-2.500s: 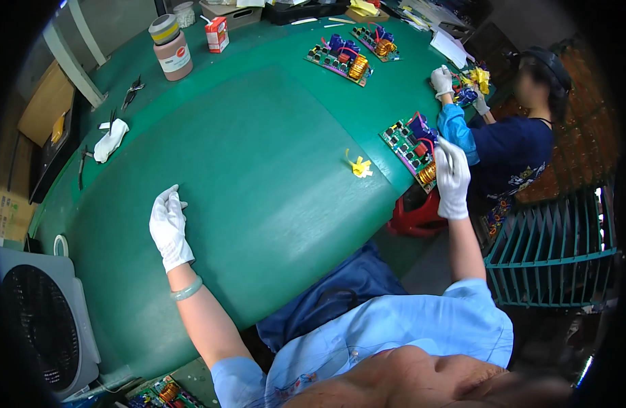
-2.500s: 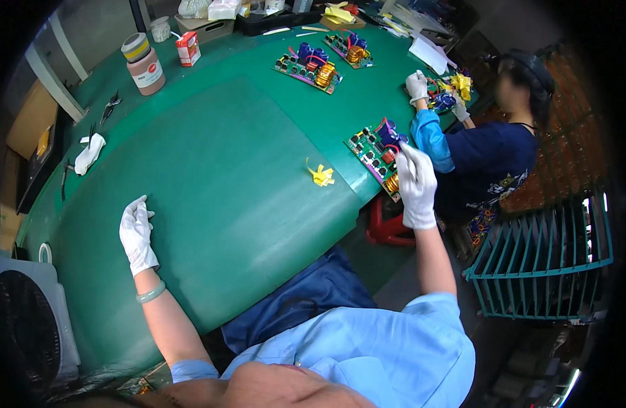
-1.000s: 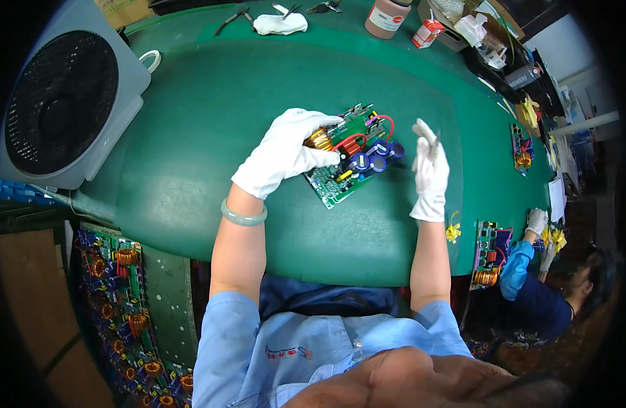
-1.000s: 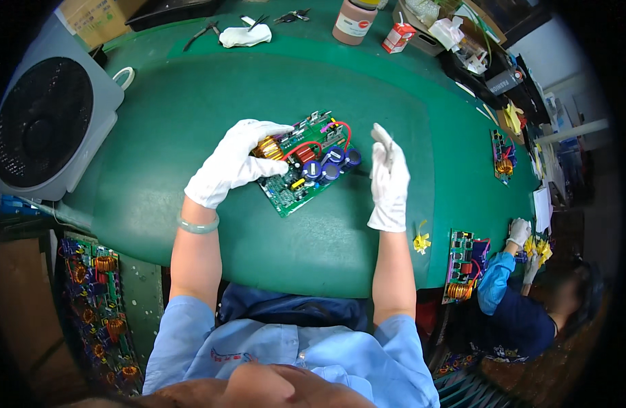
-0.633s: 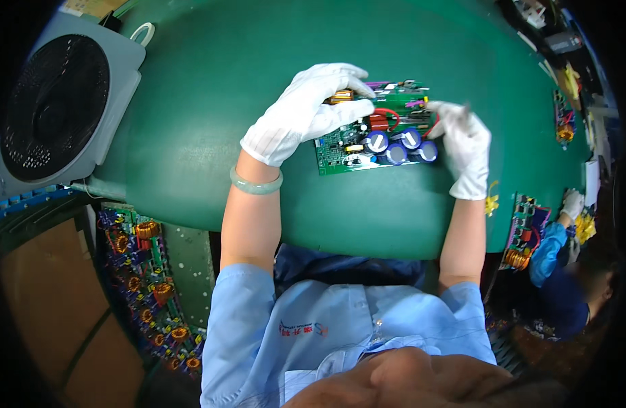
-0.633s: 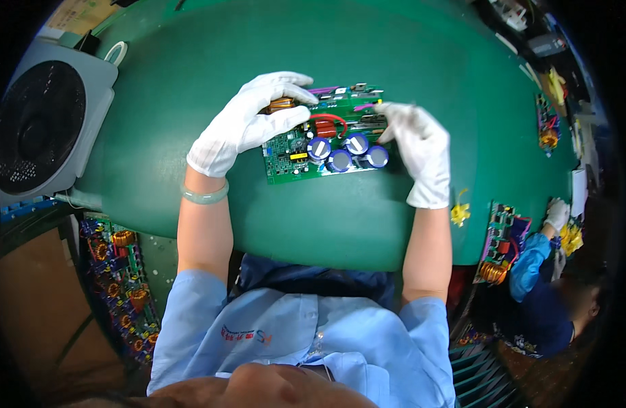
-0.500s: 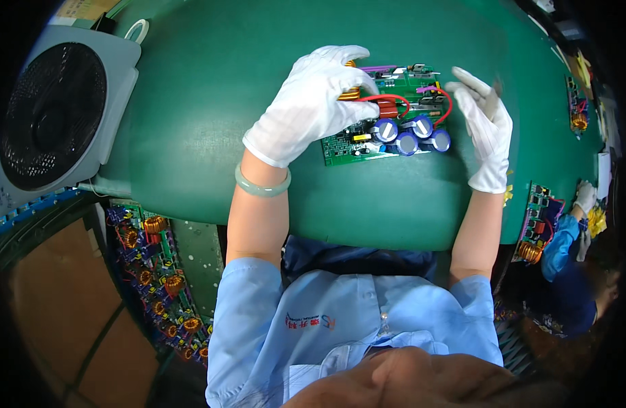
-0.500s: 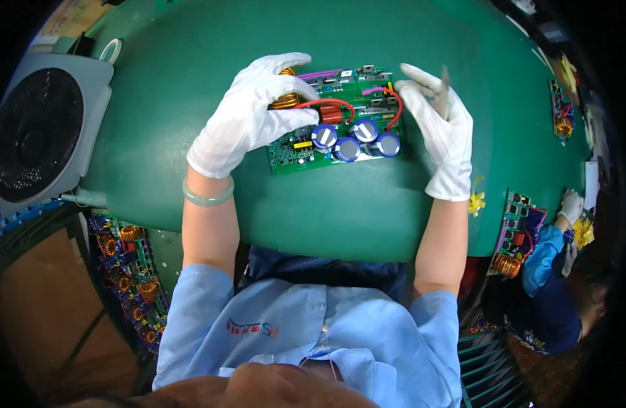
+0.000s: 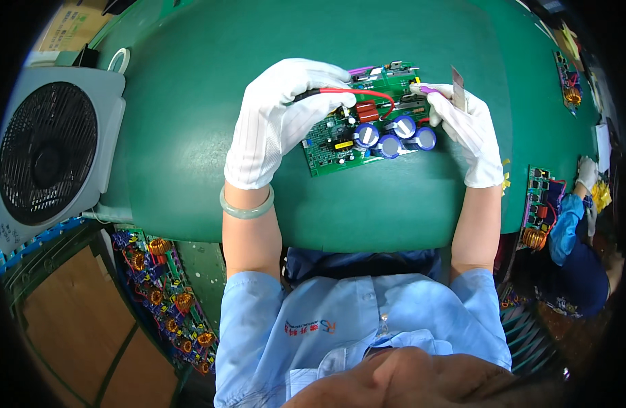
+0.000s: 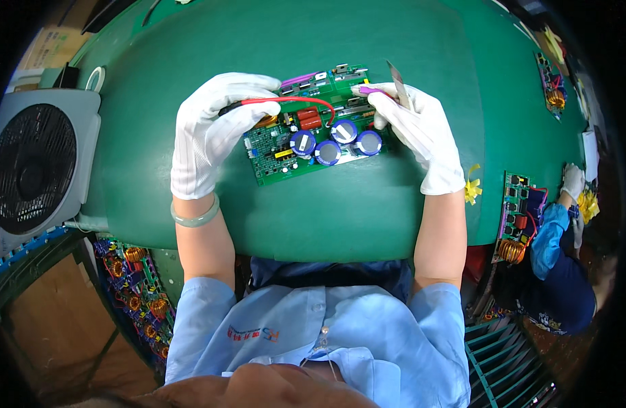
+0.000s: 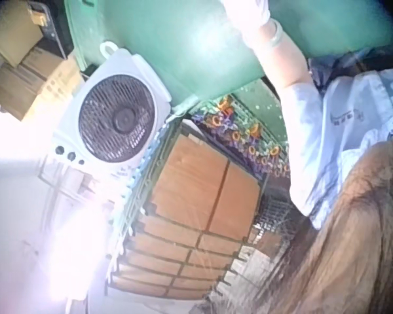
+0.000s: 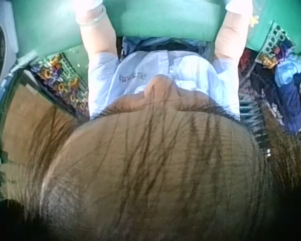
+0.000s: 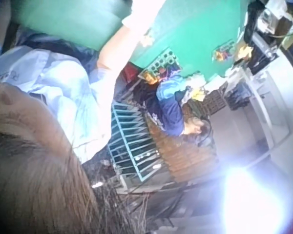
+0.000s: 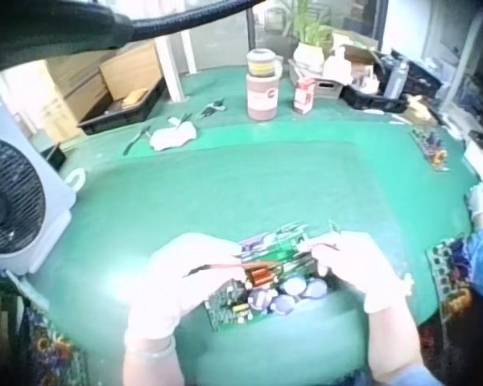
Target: The person assembles electronic circuit boards at a green workbench, using a small metal tool to press components and wires into place. They handle multiple boards, flipping them over to inspect the solder side and adjusting connections before placing them into a nearby bin.
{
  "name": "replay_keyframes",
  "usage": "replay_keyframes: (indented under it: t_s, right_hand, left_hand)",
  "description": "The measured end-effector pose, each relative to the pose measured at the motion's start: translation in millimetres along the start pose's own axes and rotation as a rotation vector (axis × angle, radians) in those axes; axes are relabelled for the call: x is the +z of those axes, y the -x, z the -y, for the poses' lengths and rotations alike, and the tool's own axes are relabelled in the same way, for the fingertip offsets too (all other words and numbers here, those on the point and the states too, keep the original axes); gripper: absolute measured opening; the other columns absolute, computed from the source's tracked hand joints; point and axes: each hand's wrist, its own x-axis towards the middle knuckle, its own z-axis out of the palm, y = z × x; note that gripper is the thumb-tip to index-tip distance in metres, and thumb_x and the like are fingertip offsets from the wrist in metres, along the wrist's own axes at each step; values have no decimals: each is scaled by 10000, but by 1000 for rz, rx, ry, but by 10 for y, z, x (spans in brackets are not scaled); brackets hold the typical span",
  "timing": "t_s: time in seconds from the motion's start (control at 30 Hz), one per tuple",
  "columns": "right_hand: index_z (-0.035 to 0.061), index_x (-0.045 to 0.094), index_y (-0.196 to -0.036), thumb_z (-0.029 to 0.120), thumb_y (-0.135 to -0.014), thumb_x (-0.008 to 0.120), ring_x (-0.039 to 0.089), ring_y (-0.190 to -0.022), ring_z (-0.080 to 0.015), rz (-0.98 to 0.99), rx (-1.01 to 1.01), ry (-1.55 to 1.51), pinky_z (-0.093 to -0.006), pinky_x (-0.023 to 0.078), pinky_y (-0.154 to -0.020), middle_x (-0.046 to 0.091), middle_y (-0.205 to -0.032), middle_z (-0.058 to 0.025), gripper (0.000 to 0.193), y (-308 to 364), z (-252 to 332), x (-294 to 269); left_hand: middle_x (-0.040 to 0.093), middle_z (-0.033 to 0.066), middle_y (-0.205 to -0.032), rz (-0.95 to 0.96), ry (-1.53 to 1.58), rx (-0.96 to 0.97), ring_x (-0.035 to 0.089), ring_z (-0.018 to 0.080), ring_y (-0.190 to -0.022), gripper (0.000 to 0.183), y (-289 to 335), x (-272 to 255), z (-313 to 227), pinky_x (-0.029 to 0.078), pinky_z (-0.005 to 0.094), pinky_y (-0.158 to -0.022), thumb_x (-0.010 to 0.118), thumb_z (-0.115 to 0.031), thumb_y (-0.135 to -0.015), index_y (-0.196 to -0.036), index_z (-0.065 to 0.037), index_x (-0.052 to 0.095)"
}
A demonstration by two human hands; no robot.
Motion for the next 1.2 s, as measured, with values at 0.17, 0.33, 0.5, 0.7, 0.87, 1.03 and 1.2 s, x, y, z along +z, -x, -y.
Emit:
replay_keyframes:
  t_s: [0.17, 0.33, 0.5, 0.7, 0.87, 1.03, 1.2]
  right_hand:
    - [5, 730, -1157, 201, -924, 707, 361, -496, -14, 58, -1, -115, -197, 251, -451, 683, -842, -16, 306, 12, 43, -183]
    - [-44, 715, -1120, 134, -899, 641, 356, -471, -37, 112, -61, -271, -199, 257, -443, 698, -861, -73, 293, -15, -4, -235]
    - [-77, 697, -1031, 86, -876, 598, 380, -474, -46, 138, -53, -406, -204, 277, -439, 703, -874, -118, 246, -41, -88, -225]
    - [-77, 686, -1028, 77, -869, 587, 387, -479, -47, 112, -88, -415, -197, 284, -439, 705, -877, -119, 243, -52, -164, -179]
    - [-66, 691, -975, 97, -847, 579, 406, -493, -51, 124, -82, -428, -191, 298, -442, 713, -893, -127, 235, -29, -86, -184]
    - [-47, 670, -849, 171, -807, 583, 429, -478, -71, 147, -157, -405, -203, 302, -425, 666, -806, -118, 238, 0, -118, -223]
    - [-13, 650, -789, 221, -768, 602, 453, -505, -82, 214, -77, -445, -205, 310, -436, 618, -759, -93, 239, 1, -86, -247]
  left_hand:
    - [748, 108, -991, -112, 126, -223, 692, 150, -882, 143, 14, -7, -89, 560, 275, -800, 773, -7, -811, -944, 43, 753]
    - [756, 118, -976, -168, 346, -361, 691, 129, -827, 170, 2, -77, -90, 540, 233, -723, 791, -4, -805, -960, 54, 753]
    - [760, 175, -966, -164, 476, -466, 639, 85, -632, 199, -64, 16, -234, 380, 169, -489, 738, -64, -863, -1000, 79, 735]
    - [702, 284, -1119, -59, 687, -359, 671, 145, -624, 299, -47, 42, -195, 435, 204, -444, 594, -166, -981, -1091, 109, 638]
    - [667, 333, -1136, -42, 809, -227, 707, 265, -663, 315, -33, 116, -10, 520, 255, -469, 574, -261, -1023, -1008, 54, 574]
    - [691, 202, -915, 99, 792, -101, 602, 198, -656, 253, 42, 153, -10, 489, 291, -563, 664, -199, -927, -896, 52, 664]
    - [729, 83, -816, 260, 454, -92, 605, 146, -703, 239, 37, -44, -194, 485, 285, -662, 706, -184, -835, -932, 27, 766]
